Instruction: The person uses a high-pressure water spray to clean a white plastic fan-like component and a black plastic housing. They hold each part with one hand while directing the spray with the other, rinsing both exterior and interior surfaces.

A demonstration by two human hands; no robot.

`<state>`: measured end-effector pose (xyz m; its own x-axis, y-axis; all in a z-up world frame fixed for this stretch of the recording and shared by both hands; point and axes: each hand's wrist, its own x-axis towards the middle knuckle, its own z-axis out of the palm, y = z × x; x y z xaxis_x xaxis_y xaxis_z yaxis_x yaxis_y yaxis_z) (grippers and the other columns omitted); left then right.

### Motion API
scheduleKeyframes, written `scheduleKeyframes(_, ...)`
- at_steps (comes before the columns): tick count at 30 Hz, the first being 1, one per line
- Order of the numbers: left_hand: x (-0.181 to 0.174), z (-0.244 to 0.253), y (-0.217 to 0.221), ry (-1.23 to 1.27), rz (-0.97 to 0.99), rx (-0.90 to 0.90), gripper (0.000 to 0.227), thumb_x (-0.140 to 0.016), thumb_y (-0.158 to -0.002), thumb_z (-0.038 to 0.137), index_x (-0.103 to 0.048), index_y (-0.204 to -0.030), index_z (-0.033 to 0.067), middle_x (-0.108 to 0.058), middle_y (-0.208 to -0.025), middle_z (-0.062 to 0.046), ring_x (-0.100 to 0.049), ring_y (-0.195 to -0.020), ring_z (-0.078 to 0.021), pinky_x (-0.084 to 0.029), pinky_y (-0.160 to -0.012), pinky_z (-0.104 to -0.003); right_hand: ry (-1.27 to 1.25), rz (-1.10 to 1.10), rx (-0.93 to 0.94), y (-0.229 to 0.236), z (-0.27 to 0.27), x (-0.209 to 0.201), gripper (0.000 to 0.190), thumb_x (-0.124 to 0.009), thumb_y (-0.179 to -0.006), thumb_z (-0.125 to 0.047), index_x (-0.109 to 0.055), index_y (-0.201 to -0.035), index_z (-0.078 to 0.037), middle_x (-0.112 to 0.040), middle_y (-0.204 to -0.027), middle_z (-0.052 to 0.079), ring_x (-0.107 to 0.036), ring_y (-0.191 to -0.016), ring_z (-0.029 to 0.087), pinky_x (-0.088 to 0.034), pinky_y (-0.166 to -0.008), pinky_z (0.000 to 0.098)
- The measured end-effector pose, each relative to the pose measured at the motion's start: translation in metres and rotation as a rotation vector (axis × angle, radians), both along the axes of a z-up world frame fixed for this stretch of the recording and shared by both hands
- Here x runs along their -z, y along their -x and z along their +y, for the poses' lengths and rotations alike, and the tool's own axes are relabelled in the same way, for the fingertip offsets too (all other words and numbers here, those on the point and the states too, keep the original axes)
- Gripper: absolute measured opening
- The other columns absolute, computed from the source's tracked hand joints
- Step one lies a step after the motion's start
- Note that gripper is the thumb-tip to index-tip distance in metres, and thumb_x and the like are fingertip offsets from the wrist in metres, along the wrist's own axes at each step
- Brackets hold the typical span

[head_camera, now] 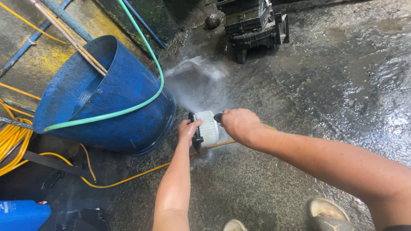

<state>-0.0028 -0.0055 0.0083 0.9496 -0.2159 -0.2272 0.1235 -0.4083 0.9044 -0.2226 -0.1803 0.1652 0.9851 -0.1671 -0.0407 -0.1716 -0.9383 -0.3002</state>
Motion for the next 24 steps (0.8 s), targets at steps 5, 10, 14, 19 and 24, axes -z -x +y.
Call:
scheduleKeyframes(5,0.005,0.004,-0.004,0.046,0.062,-0.014,0.067,-0.089,-0.065,0.025,-0.064,-0.118,-0.0074,-0.073,-0.103,-0.02,-0.073,-0.086,-0.0255,-0.059,-0.075,-0.039,0.027,0.063,-0.018,0.004,0.0,-0.012,0.023,-0.05,-0.103,-0.019,-0.067,-0.112,-0.005,-0.076,-0.101,0.015,-0.075,-0.096,0.03,-0.061,-0.082,0.0424)
scheduleKeyframes(10,-0.001,0.01,-0.006,0.1,0.059,-0.062,0.065,-0.088,-0.066,0.022,-0.062,-0.119,-0.0064,-0.073,-0.104,-0.019,-0.074,-0.087,-0.0244,-0.061,-0.076,-0.038,0.006,0.072,-0.02,0.007,0.005,-0.019,0.025,-0.05,-0.104,-0.02,-0.067,-0.113,-0.004,-0.076,-0.101,0.015,-0.075,-0.097,0.03,-0.06,-0.083,0.0423)
scheduleKeyframes(14,-0.005,0.018,-0.004,-0.003,-0.031,-0.052,0.063,-0.09,-0.068,0.023,-0.065,-0.117,-0.0071,-0.073,-0.106,-0.019,-0.072,-0.09,-0.0245,-0.059,-0.078,-0.037,-0.059,0.077,-0.015,0.01,0.005,-0.02,0.028,-0.055,-0.102,-0.028,-0.069,-0.112,-0.005,-0.076,-0.102,0.015,-0.073,-0.098,0.031,-0.058,-0.085,0.0431)
scheduleKeyframes(19,-0.009,0.029,-0.005,0.067,0.017,-0.03,0.065,-0.089,-0.066,0.022,-0.064,-0.119,-0.0057,-0.074,-0.107,-0.02,-0.073,-0.092,-0.0243,-0.059,-0.081,-0.037,-0.053,0.101,-0.008,0.011,-0.005,-0.018,0.028,-0.059,-0.1,-0.031,-0.072,-0.113,-0.01,-0.075,-0.104,0.012,-0.076,-0.095,0.029,-0.061,-0.083,0.0427)
scheduleKeyframes(24,-0.032,0.073,-0.019,0.024,-0.006,0.143,0.067,-0.086,-0.067,0.022,-0.061,-0.126,0.0029,-0.074,-0.11,-0.014,-0.071,-0.099,-0.0218,-0.054,-0.089,-0.034,-0.1,0.315,0.195,0.004,-0.048,-0.017,0.038,-0.057,-0.104,-0.039,-0.074,-0.117,-0.008,-0.078,-0.101,0.012,-0.08,-0.088,0.025,-0.067,-0.076,0.0411)
